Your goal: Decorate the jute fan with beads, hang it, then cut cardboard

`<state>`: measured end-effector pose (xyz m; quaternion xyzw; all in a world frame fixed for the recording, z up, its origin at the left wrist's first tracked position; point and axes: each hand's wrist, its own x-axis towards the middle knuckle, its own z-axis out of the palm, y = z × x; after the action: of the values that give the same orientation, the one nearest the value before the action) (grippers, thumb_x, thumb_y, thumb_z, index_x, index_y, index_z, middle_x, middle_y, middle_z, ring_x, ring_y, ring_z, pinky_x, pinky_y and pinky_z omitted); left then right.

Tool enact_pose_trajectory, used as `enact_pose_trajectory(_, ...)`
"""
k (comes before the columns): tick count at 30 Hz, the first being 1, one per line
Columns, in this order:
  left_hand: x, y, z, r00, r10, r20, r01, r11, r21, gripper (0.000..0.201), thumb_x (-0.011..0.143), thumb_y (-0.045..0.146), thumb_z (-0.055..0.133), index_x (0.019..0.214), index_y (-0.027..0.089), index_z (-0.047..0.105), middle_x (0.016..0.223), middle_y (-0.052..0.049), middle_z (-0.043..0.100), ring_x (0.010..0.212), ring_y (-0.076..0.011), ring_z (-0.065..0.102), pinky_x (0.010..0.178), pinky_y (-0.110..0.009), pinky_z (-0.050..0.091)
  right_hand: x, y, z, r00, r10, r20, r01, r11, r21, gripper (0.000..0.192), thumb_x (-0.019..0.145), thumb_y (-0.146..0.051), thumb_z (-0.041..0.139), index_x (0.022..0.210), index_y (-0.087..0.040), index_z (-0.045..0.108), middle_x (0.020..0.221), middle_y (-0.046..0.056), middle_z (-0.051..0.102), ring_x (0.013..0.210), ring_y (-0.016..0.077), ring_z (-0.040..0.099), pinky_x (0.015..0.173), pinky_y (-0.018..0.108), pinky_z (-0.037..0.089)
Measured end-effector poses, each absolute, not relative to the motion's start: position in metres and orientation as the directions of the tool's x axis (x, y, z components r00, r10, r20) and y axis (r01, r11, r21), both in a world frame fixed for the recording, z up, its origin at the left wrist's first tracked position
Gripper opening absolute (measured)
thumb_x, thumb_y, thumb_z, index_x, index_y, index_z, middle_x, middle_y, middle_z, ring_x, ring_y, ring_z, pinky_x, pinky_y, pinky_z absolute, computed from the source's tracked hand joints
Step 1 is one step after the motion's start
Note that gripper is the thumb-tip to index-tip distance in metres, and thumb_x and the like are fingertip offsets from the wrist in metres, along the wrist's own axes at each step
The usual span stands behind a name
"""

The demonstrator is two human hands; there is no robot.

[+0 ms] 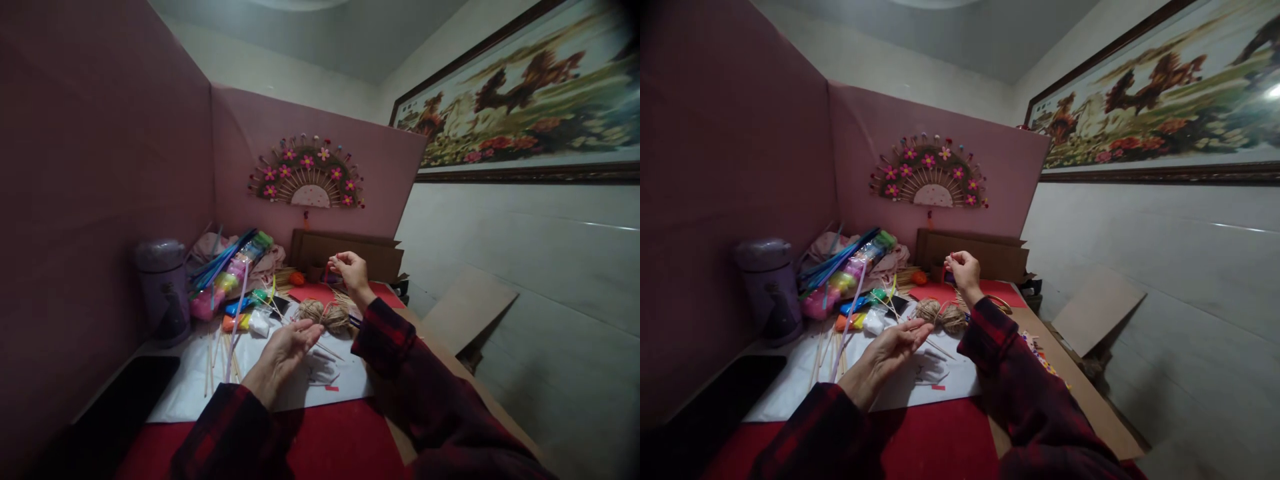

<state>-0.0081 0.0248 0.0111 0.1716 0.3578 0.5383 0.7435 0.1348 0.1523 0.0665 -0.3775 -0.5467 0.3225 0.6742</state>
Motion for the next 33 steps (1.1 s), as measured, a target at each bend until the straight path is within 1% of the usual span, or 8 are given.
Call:
enact_pose_trajectory(6,-0.010,0.027,0.016,0.129,0.926,-0.355,-0.774,0.318,0.548,0.063,0.052,-0.017,0.030,0.106,0.009,0.049,0.119,-0.019,0.055,0.112,-0.0246,0.058,0.080,-0.022,0.055,0.103,0.194,0.056,0.189,0.847,0.496,0.056,0.495,-0.867,0.016,0.069,-0.031,0.063,0.071,-0.017,0.054,0.065,-0.001,0.063,0.058,0.0123,0.065,0.056,0.024,0.054)
enact_pose_trajectory(9,-0.011,0.026,0.018,0.137,0.930,-0.341,-0.811,0.303,0.501,0.064,0.051,-0.019,0.030,0.108,0.007,0.049,0.123,-0.023,0.053,0.116,-0.0262,0.056,0.086,-0.022,0.053,0.093,0.207,0.052,0.195,0.844,0.500,0.146,0.479,-0.865,0.011,0.074,-0.028,0.055,0.079,-0.018,0.055,0.069,0.001,0.065,0.061,0.0124,0.065,0.057,0.024,0.054)
enact_pose_trajectory(13,-0.011,0.026,0.016,0.140,0.942,-0.305,-0.845,0.274,0.460,0.067,0.050,-0.021,0.031,0.108,0.007,0.049,0.127,-0.024,0.051,0.118,-0.0284,0.053,0.090,-0.023,0.051,0.085,0.216,0.051,0.163,0.851,0.499,0.344,0.425,-0.837,0.021,0.078,-0.027,0.049,0.094,-0.017,0.056,0.084,0.004,0.068,0.074,0.0137,0.067,0.065,0.026,0.054)
enact_pose_trajectory(19,-0.014,0.031,0.009,0.140,0.961,-0.237,-0.866,0.235,0.441,0.063,0.059,-0.019,0.037,0.117,0.005,0.043,0.132,-0.028,0.044,0.117,-0.0325,0.053,0.090,-0.031,0.052,0.096,0.204,0.055,-0.034,0.919,0.392,0.709,0.299,-0.639,0.020,0.066,-0.014,0.066,0.085,-0.014,0.067,0.107,0.016,0.064,0.100,0.0269,0.062,0.086,0.033,0.046)
enact_pose_trajectory(22,-0.016,0.032,0.007,0.163,0.964,-0.210,-0.867,0.241,0.435,0.066,0.062,-0.017,0.039,0.125,0.002,0.037,0.133,-0.032,0.042,0.119,-0.0355,0.050,0.093,-0.039,0.050,0.104,0.186,0.062,-0.110,0.922,0.373,0.803,0.303,-0.513,0.020,0.072,-0.021,0.063,0.090,-0.013,0.068,0.122,0.019,0.056,0.108,0.0303,0.058,0.089,0.036,0.043)
enact_pose_trajectory(27,-0.017,0.033,0.006,0.190,0.963,-0.193,-0.873,0.255,0.415,0.072,0.061,-0.016,0.036,0.132,-0.001,0.032,0.130,-0.030,0.046,0.114,-0.0299,0.056,0.090,-0.034,0.052,0.115,0.136,0.070,-0.253,0.881,0.400,0.816,0.416,-0.401,0.018,0.082,-0.024,0.055,0.088,-0.019,0.070,0.104,0.009,0.066,0.100,0.0242,0.060,0.086,0.032,0.042)
enact_pose_trajectory(30,-0.017,0.035,0.005,0.164,0.968,-0.190,-0.883,0.230,0.410,0.061,0.066,-0.011,0.039,0.127,-0.004,0.038,0.109,-0.027,0.060,0.099,-0.0261,0.065,0.084,-0.033,0.054,0.119,0.099,0.063,-0.340,0.838,0.428,0.766,0.510,-0.391,0.017,0.085,-0.021,0.054,0.090,-0.020,0.070,0.094,0.005,0.068,0.090,0.0167,0.061,0.081,0.026,0.043)
enact_pose_trajectory(33,-0.017,0.036,0.007,0.146,0.976,-0.160,-0.882,0.202,0.427,0.041,0.073,-0.005,0.043,0.113,0.000,0.052,0.085,-0.016,0.066,0.079,-0.0184,0.067,0.074,-0.026,0.055,0.120,0.067,0.047,-0.487,0.728,0.482,0.615,0.678,-0.403,0.011,0.082,-0.017,0.060,0.085,-0.019,0.070,0.084,0.003,0.064,0.079,0.0150,0.058,0.071,0.025,0.043)
